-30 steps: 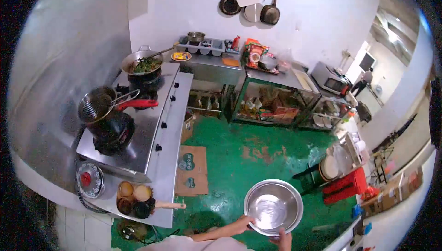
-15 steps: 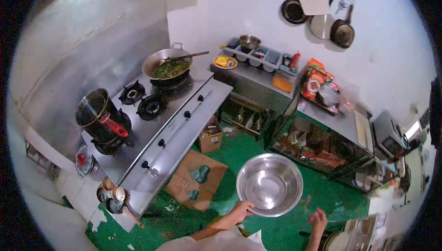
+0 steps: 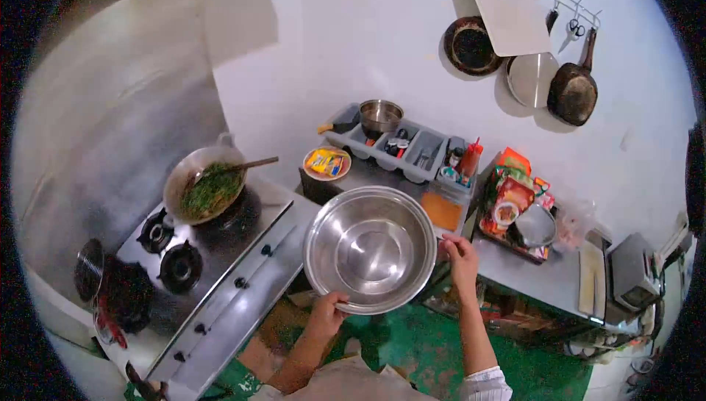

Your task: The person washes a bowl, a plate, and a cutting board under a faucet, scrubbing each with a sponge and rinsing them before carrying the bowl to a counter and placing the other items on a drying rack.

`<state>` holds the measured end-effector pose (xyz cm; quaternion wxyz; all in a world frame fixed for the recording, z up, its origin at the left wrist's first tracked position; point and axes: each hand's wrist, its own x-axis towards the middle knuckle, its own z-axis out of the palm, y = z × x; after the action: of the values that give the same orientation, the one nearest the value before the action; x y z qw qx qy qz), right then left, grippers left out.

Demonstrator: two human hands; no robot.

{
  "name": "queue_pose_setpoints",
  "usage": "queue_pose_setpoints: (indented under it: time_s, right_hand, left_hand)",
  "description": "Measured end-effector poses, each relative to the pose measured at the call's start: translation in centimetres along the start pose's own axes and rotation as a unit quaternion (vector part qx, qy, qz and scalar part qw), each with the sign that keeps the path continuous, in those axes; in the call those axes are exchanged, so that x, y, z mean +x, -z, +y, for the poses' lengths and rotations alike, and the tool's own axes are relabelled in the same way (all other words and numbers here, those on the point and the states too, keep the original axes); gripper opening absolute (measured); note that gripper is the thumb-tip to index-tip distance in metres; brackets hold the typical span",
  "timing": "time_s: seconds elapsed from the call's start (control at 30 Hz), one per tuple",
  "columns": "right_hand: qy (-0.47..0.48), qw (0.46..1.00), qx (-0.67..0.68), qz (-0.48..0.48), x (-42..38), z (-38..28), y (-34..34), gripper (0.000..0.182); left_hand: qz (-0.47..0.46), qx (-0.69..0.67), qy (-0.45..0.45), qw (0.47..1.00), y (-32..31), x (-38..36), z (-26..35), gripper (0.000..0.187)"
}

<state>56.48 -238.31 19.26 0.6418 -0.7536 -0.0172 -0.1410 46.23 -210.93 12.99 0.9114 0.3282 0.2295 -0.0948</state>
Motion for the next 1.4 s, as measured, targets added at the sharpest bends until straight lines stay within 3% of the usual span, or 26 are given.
queue_pose_setpoints:
  time_s: [0.07, 0.1, 0.13, 0.2, 0.23, 0.3, 0.4, 0.47, 0.5, 0.57, 0.67, 0.8, 0.87, 0.93, 1.0, 1.03, 1.13, 1.2, 1.3, 1.4]
  right_hand:
    - [0.079, 0.993, -0.069, 0.054, 6.1, 2.5, -0.7, 0.017]
    - [0.014, 0.999, -0.013, 0.041, 8.3, 0.6, -1.5, 0.016]
    - [0.014, 0.999, -0.006, 0.043, 11.4, 1.3, -2.0, 0.016]
    - [0.196, 0.960, -0.184, 0.086, 18.4, 3.9, -3.3, 0.019]
    - [0.178, 0.973, -0.133, 0.066, 21.8, 4.8, -4.6, 0.016]
    - [0.248, 0.946, -0.206, 0.029, 27.9, 4.4, -7.5, 0.014]
    - [0.278, 0.928, -0.242, -0.046, 38.0, 8.1, -12.8, 0.022]
    - [0.302, 0.883, -0.336, -0.123, 43.0, 10.6, -16.3, 0.029]
    - [0.299, 0.885, -0.333, -0.128, 45.0, 12.3, -17.7, 0.029]
    - [0.476, 0.747, -0.463, -0.023, 48.3, 14.9, -19.9, 0.027]
    - [0.398, 0.742, -0.525, -0.123, 50.9, 15.9, -21.1, 0.023]
    - [0.427, 0.738, -0.493, -0.174, 52.8, 17.2, -20.6, 0.017]
    - [0.442, 0.745, -0.469, -0.171, 53.2, 16.3, -19.5, 0.016]
    - [0.418, 0.808, -0.387, -0.152, 53.1, 13.8, -18.0, 0.014]
    - [0.409, 0.819, -0.374, -0.147, 52.9, 9.8, -16.1, 0.013]
    - [0.399, 0.829, -0.365, -0.140, 52.8, 7.7, -15.3, 0.013]
    - [0.435, 0.836, -0.315, -0.110, 52.1, 3.3, -13.8, 0.014]
    - [0.444, 0.834, -0.302, -0.129, 51.9, 1.9, -13.7, 0.015]
    - [0.446, 0.833, -0.286, -0.161, 51.6, 1.9, -14.8, 0.017]
    - [0.445, 0.826, -0.295, -0.181, 50.9, 2.8, -16.3, 0.017]
  left_hand:
    - [0.013, 0.039, -0.002, 0.999, -0.7, 4.2, 1.0, 0.008]
    - [0.012, 0.019, -0.004, 1.000, -1.3, 5.9, 1.6, 0.009]
    - [0.009, -0.001, -0.007, 1.000, -2.1, 7.9, 2.4, 0.009]
    - [0.050, -0.003, -0.014, 0.999, -4.4, 11.0, 4.0, 0.009]
    - [0.093, -0.011, -0.016, 0.996, -5.4, 12.2, 4.4, 0.008]
    - [0.105, -0.020, -0.019, 0.994, -7.0, 14.0, 5.5, 0.007]
    - [0.112, -0.014, -0.041, 0.993, -7.9, 18.4, 6.7, 0.009]
    - [0.139, -0.003, -0.089, 0.986, -10.4, 19.0, 8.4, 0.010]
    - [0.203, -0.013, -0.134, 0.970, -12.2, 19.8, 8.6, 0.009]
    - [0.225, -0.026, -0.123, 0.966, -12.3, 21.7, 8.9, 0.007]
    - [0.245, -0.038, -0.112, 0.962, -14.1, 22.6, 10.9, 0.009]
    - [0.244, -0.097, -0.072, 0.962, -16.2, 24.5, 13.0, 0.009]
    - [0.317, -0.071, -0.164, 0.932, -18.2, 26.1, 13.7, 0.006]
    - [0.294, -0.020, -0.159, 0.942, -18.5, 26.8, 15.1, 0.006]
    - [0.164, -0.023, -0.123, 0.978, -15.5, 29.4, 16.2, 0.007]
    - [0.196, 0.012, -0.136, 0.971, -17.5, 30.1, 17.2, 0.008]
    - [0.186, 0.081, -0.125, 0.971, -16.9, 35.0, 18.7, 0.013]
    - [0.075, 0.122, -0.100, 0.985, -16.1, 37.8, 20.2, 0.016]
    - [0.115, 0.097, -0.105, 0.983, -21.5, 40.7, 20.9, 0.010]
    - [0.064, 0.058, -0.107, 0.990, -20.1, 46.6, 20.0, 0.014]
